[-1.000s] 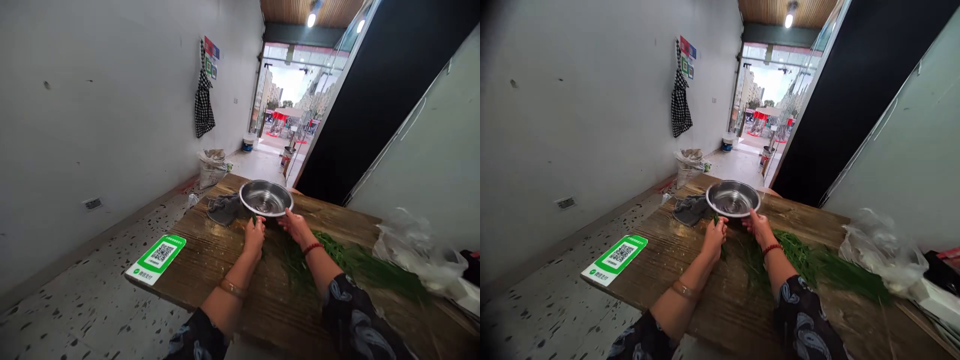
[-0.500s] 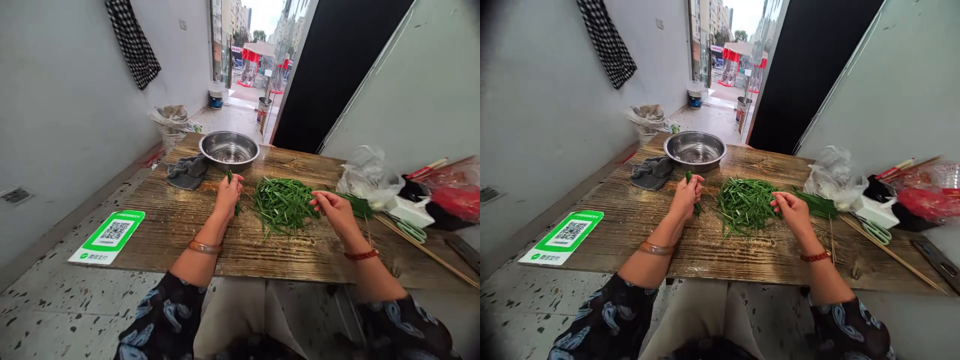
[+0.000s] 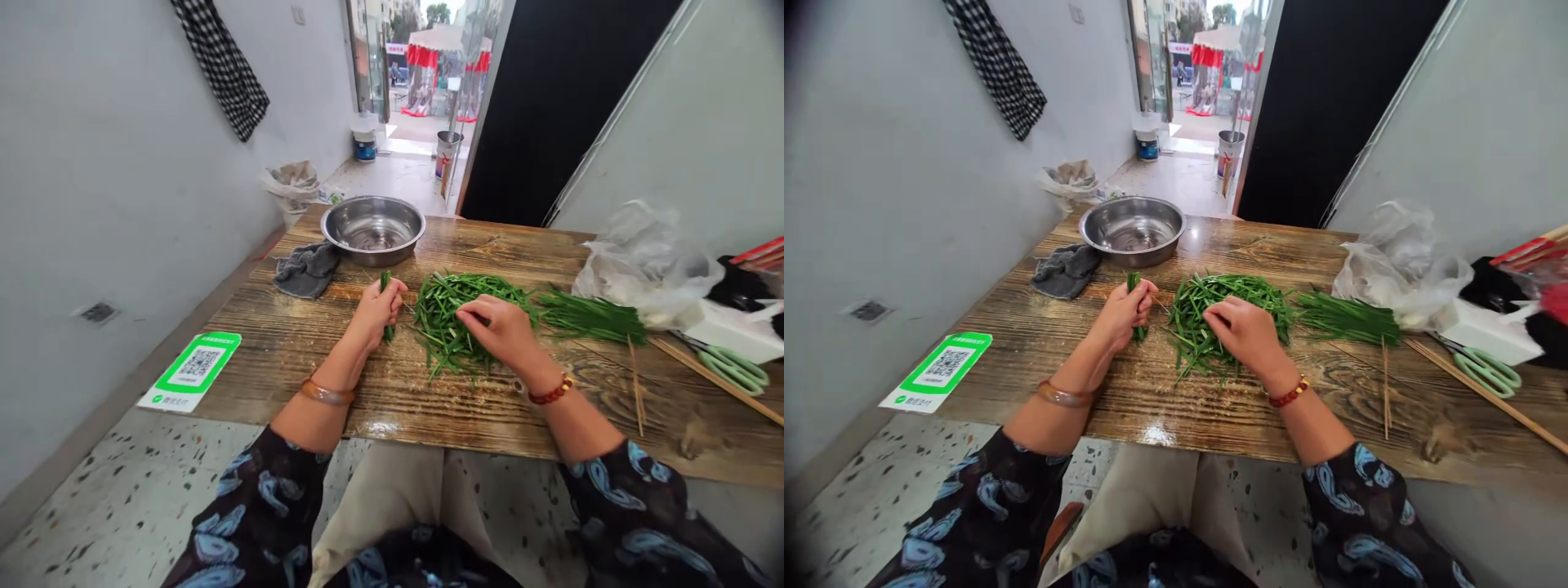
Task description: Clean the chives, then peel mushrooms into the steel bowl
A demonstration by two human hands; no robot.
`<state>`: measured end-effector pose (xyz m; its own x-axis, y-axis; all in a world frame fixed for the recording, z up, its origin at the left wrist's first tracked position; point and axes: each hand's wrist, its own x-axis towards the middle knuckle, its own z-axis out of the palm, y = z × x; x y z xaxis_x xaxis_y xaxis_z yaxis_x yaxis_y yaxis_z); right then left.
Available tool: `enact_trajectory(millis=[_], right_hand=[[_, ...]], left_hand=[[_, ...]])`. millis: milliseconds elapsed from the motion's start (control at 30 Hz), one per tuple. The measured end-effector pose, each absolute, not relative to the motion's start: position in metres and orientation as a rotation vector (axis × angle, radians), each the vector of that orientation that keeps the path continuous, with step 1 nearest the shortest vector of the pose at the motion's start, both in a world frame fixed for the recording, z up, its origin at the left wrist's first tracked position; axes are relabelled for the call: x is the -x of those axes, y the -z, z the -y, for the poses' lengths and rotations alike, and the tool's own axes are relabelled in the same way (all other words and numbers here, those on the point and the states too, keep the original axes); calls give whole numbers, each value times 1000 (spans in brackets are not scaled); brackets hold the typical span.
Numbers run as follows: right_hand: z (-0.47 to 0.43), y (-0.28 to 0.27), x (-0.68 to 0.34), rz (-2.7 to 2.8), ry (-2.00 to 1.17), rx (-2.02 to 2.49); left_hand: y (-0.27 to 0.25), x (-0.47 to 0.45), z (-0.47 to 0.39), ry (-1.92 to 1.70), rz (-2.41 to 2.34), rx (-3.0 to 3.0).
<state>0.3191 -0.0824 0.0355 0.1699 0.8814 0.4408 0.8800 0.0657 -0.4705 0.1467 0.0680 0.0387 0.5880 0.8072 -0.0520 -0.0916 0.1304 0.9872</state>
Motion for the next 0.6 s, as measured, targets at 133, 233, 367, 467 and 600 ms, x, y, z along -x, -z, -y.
enact_trajectory(millis=[133, 233, 367, 467, 600], right_hand=[[57, -43, -296, 2048, 0, 1764], [52, -38, -290, 2192, 60, 1808], [55, -28, -291, 2102, -55, 1823], [57, -26, -299, 1706, -432, 1648], [56, -29, -314, 1053, -806, 1331]], left_hand=[[-40, -146, -67, -747, -704, -1261], [-42, -146, -65, -743, -709, -1236], [-43, -146, -63, -734, -705, -1238], [-43, -146, -61, -725, -693, -1248], [-48, -144, -55, -718, -712, -1228]])
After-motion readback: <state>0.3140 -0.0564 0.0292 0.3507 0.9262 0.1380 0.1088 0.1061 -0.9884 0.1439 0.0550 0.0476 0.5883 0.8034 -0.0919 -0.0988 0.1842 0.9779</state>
